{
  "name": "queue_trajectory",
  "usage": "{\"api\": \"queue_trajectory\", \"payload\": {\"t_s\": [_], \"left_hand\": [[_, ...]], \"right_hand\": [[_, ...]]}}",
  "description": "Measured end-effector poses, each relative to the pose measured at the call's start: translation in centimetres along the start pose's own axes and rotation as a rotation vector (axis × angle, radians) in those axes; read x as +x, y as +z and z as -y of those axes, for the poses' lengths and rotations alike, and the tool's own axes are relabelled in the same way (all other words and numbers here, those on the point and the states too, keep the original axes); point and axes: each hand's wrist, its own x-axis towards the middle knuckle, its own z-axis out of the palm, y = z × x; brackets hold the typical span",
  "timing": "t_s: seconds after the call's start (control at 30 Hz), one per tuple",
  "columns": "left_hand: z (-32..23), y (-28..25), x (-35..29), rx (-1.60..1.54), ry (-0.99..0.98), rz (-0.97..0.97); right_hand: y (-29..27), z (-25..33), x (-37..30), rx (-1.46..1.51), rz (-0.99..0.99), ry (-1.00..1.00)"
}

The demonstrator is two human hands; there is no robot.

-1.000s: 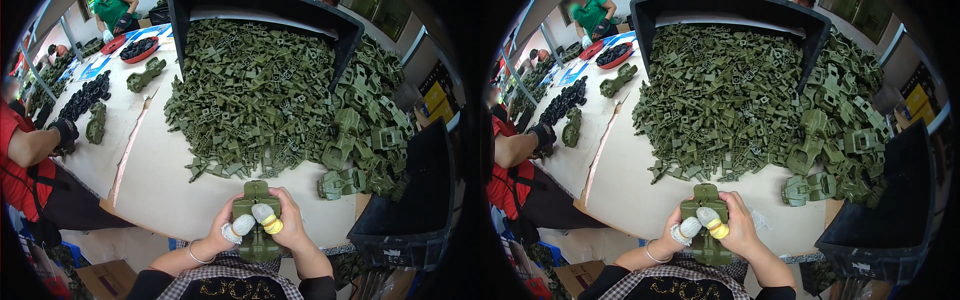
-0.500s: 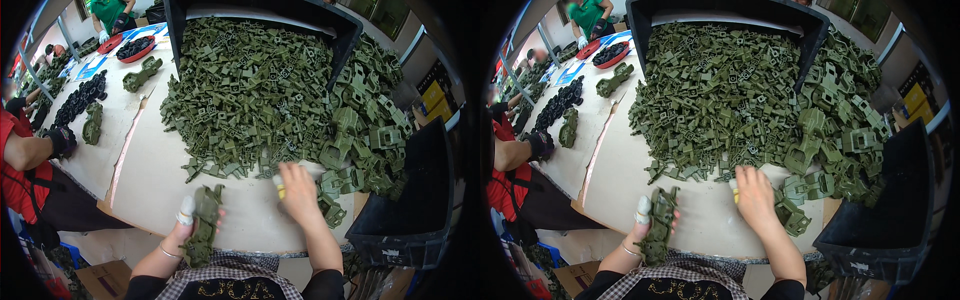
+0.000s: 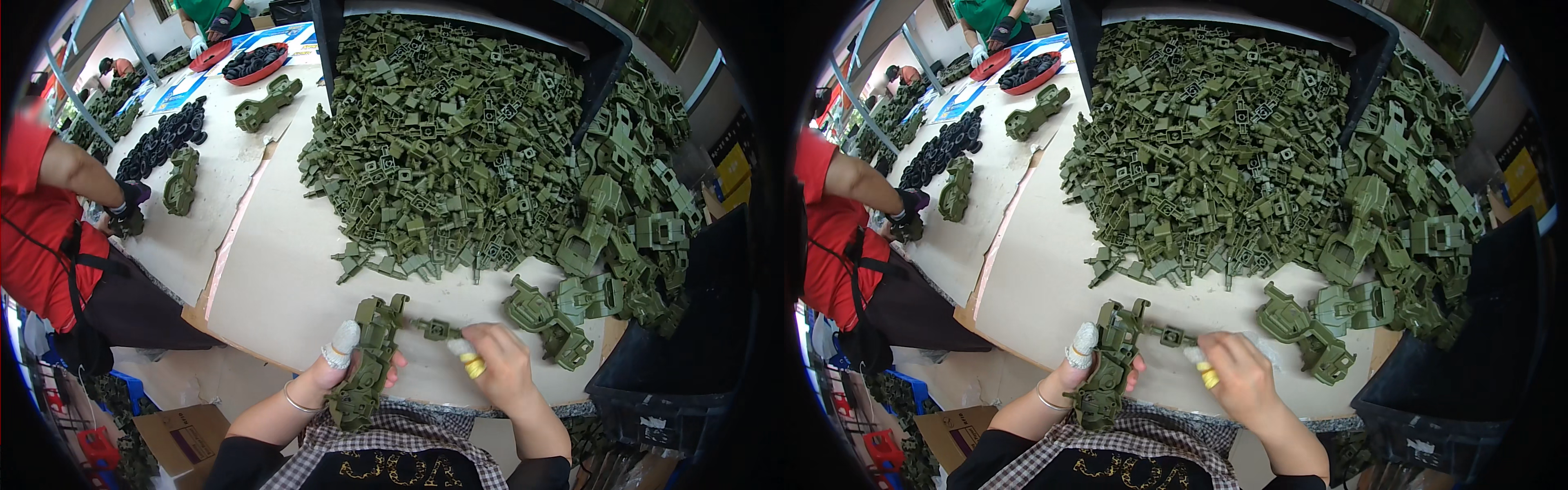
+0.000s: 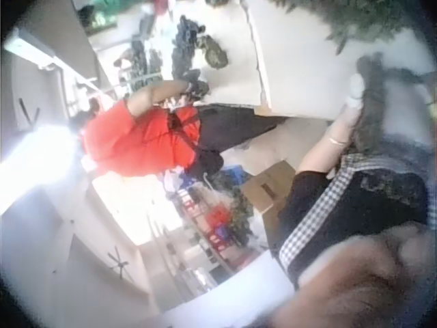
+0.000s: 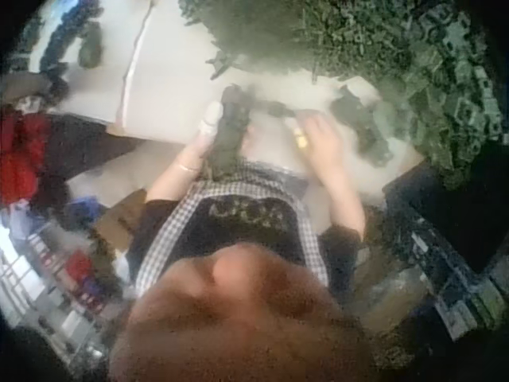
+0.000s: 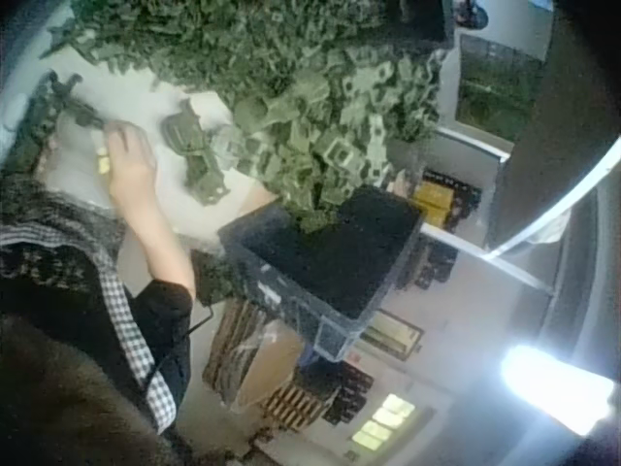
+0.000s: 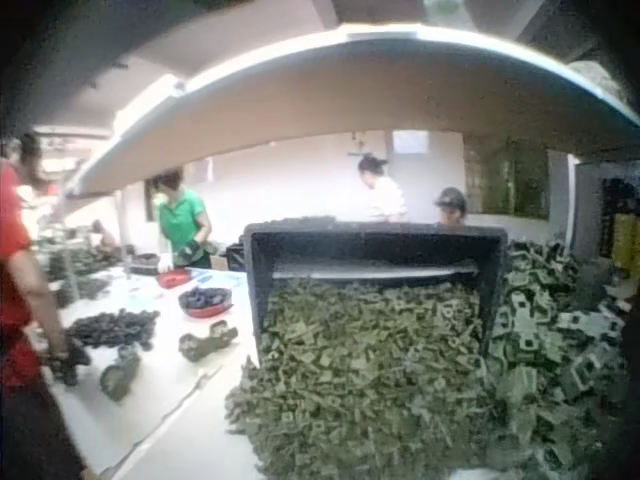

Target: The person assembles small plastic components onto a green toy vehicle chassis by hand.

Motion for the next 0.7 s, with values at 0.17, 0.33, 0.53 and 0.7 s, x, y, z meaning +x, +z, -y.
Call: {"api": "queue_trajectory", "payload": {"t_s": [0.17, 0.33, 0.53, 0.7], "left_hand": [[0.1, 1.3, -0.1, 0.058, 0.008, 0.029], [0.5, 2.1, -0.7, 0.145, 0.046, 0.085], [0.1, 1.2, -1.0, 0.171, 0.035, 0.161], [0.6, 1.5, -1.0, 0.233, 0.035, 0.128]], "right_hand": [[-0.2, 1.7, -0.5, -0.316, 0.148, -0.25], [0.3, 3.1, 0.0, -0.412, 0.142, -0.405], [0.7, 2.8, -0.5, -0.36, 0.092, -0.419], [0.5, 3.3, -0.8, -0.339, 0.062, -0.398]]}}
